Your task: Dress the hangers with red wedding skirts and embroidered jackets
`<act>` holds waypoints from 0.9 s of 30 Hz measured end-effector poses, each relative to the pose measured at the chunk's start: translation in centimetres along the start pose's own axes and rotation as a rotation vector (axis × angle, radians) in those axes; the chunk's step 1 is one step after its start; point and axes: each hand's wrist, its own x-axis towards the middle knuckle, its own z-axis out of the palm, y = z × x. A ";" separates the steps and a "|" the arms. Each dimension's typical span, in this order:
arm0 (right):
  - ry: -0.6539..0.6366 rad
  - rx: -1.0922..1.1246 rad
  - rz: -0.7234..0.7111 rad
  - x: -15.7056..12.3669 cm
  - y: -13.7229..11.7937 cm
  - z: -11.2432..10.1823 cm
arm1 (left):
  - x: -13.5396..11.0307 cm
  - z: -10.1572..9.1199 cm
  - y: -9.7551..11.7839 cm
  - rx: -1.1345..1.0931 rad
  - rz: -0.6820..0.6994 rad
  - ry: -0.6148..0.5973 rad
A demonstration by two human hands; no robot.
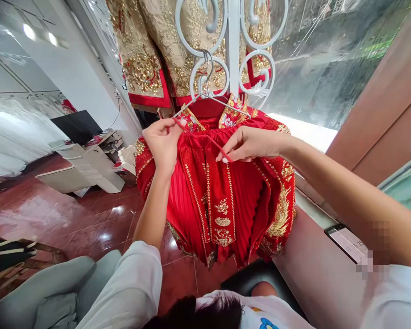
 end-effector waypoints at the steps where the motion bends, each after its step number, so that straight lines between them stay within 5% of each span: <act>1: -0.094 0.034 -0.001 -0.1 -0.5 0.4 | 0.0 0.4 0.1 -0.106 -0.037 -0.066; 3: -0.236 0.112 0.012 -0.2 -1.1 1.1 | -0.2 0.6 0.4 -0.265 -0.090 -0.183; 8: 0.062 0.164 -0.110 0.4 -0.9 2.2 | -0.6 0.1 1.1 -0.347 -0.188 -0.382; 12: 0.290 -0.214 -0.255 0.8 -0.6 3.5 | -0.7 0.3 0.9 -0.386 -0.224 -0.487; 17: 0.347 -0.719 -0.337 0.9 -0.1 5.4 | -0.6 0.6 0.4 -0.384 -0.192 -0.516; 27: 0.494 -0.936 -0.587 1.5 1.2 6.0 | -1.0 0.4 -1.1 -0.215 -0.083 -0.649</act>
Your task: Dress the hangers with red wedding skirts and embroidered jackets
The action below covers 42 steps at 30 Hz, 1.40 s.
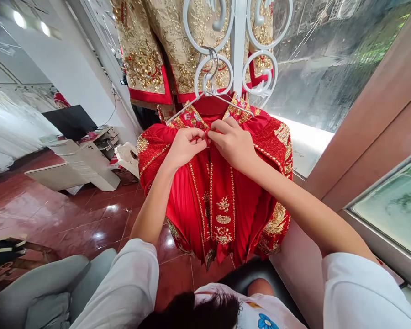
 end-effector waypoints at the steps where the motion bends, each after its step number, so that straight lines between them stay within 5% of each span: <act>1: 0.017 0.014 -0.022 0.2 0.1 0.0 | 0.0 0.0 0.1 0.026 0.010 -0.007; 7: 0.080 0.201 -0.033 0.6 0.3 0.0 | -1.1 -0.1 1.7 0.242 0.137 0.010; 15: 0.019 0.218 0.277 -0.7 0.6 -1.6 | -3.9 -0.5 3.0 0.757 0.146 0.394; 18: 0.026 0.409 0.403 -0.5 0.1 -1.9 | -3.7 -0.2 2.1 0.520 0.130 0.401; 22: -0.020 1.019 0.806 0.2 -0.4 -2.2 | -2.5 0.5 1.4 -0.113 0.046 0.316; 25: 0.016 1.248 1.058 0.8 -0.5 -2.5 | -1.9 0.8 1.7 -0.461 -0.047 0.265; 30: -0.075 1.380 1.227 1.5 -0.8 -3.3 | -1.8 0.5 1.9 -0.613 -0.160 0.162; 35: -0.256 1.317 1.103 0.7 0.0 -3.6 | -2.1 -0.6 1.4 -0.354 -0.065 0.178; 42: -0.459 0.545 0.581 -0.6 2.1 -4.3 | -2.0 -0.5 1.0 -0.250 -0.029 0.173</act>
